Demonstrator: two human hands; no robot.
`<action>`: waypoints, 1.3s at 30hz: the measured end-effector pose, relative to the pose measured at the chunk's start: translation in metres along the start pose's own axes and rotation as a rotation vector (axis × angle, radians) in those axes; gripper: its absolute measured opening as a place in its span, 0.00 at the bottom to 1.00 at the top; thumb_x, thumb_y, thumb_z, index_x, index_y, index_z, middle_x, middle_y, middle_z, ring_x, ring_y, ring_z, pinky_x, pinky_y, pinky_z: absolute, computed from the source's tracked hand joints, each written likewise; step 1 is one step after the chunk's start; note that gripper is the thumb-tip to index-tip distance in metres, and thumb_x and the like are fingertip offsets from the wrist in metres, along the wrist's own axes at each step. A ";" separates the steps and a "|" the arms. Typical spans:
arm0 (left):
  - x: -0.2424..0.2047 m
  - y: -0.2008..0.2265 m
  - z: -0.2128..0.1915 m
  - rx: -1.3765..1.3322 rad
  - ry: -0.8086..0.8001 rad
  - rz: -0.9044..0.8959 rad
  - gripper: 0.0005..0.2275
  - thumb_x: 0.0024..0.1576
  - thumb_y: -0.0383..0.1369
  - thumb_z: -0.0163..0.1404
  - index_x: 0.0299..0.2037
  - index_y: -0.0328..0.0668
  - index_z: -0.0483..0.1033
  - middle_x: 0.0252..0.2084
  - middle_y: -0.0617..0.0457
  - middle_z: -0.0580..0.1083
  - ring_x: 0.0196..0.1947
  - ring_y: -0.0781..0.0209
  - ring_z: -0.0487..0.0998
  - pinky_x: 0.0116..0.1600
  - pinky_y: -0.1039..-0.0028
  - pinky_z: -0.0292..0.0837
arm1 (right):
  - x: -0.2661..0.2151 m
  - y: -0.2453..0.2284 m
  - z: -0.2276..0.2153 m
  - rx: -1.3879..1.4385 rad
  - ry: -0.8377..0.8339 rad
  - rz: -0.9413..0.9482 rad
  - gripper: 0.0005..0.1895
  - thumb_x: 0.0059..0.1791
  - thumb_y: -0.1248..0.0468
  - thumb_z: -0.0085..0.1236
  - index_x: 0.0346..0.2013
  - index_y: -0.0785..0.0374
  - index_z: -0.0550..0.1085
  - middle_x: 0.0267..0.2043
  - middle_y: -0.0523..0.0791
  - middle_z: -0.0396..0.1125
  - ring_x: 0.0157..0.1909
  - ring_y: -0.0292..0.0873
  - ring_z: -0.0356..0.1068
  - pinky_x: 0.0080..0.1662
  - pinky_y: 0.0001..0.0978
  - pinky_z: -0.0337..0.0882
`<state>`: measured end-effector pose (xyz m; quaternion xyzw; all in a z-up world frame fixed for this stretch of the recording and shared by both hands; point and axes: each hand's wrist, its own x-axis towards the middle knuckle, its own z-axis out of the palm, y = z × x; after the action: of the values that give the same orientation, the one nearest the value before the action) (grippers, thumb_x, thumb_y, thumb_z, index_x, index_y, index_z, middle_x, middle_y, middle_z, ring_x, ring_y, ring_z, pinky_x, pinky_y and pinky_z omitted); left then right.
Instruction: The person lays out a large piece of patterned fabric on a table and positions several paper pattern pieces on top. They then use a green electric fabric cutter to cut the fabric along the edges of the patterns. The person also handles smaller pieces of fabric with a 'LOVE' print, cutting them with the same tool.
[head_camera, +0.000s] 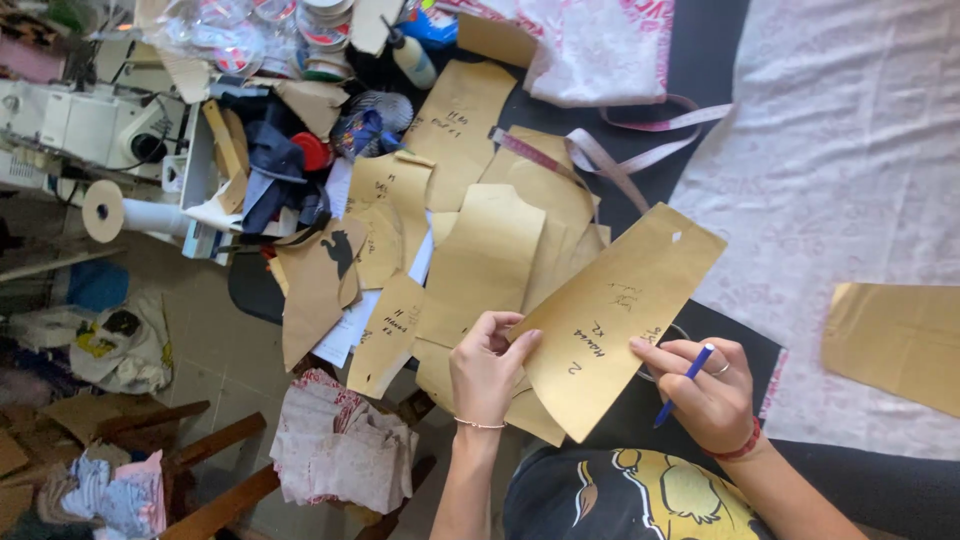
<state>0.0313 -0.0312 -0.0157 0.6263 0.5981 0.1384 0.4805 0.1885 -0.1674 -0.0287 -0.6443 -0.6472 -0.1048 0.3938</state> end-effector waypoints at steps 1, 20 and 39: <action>-0.004 0.008 0.006 0.001 -0.011 0.008 0.06 0.41 0.31 0.58 0.28 0.46 0.75 0.14 0.63 0.62 0.17 0.75 0.60 0.25 0.85 0.58 | -0.003 0.001 -0.007 -0.011 0.004 0.006 0.15 0.43 0.74 0.46 0.15 0.60 0.56 0.37 0.39 0.68 0.32 0.37 0.65 0.37 0.29 0.57; -0.027 0.045 0.078 0.098 -0.459 1.075 0.13 0.51 0.19 0.40 0.38 0.50 0.72 0.53 0.47 0.64 0.54 0.48 0.65 0.57 0.60 0.60 | -0.141 0.082 -0.119 -0.010 0.086 0.747 0.19 0.35 0.67 0.58 0.25 0.66 0.55 0.50 0.58 0.62 0.52 0.47 0.64 0.45 0.27 0.63; 0.005 0.099 0.161 0.036 -0.179 0.941 0.05 0.53 0.25 0.40 0.29 0.45 0.70 0.25 0.62 0.70 0.22 0.67 0.69 0.25 0.81 0.58 | -0.197 0.172 -0.130 0.321 0.115 1.118 0.09 0.44 0.71 0.53 0.26 0.64 0.61 0.41 0.48 0.64 0.34 0.46 0.67 0.38 0.28 0.69</action>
<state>0.2137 -0.0790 -0.0221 0.8468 0.2082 0.2761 0.4043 0.3671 -0.3737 -0.1322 -0.8136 -0.1945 0.1834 0.5163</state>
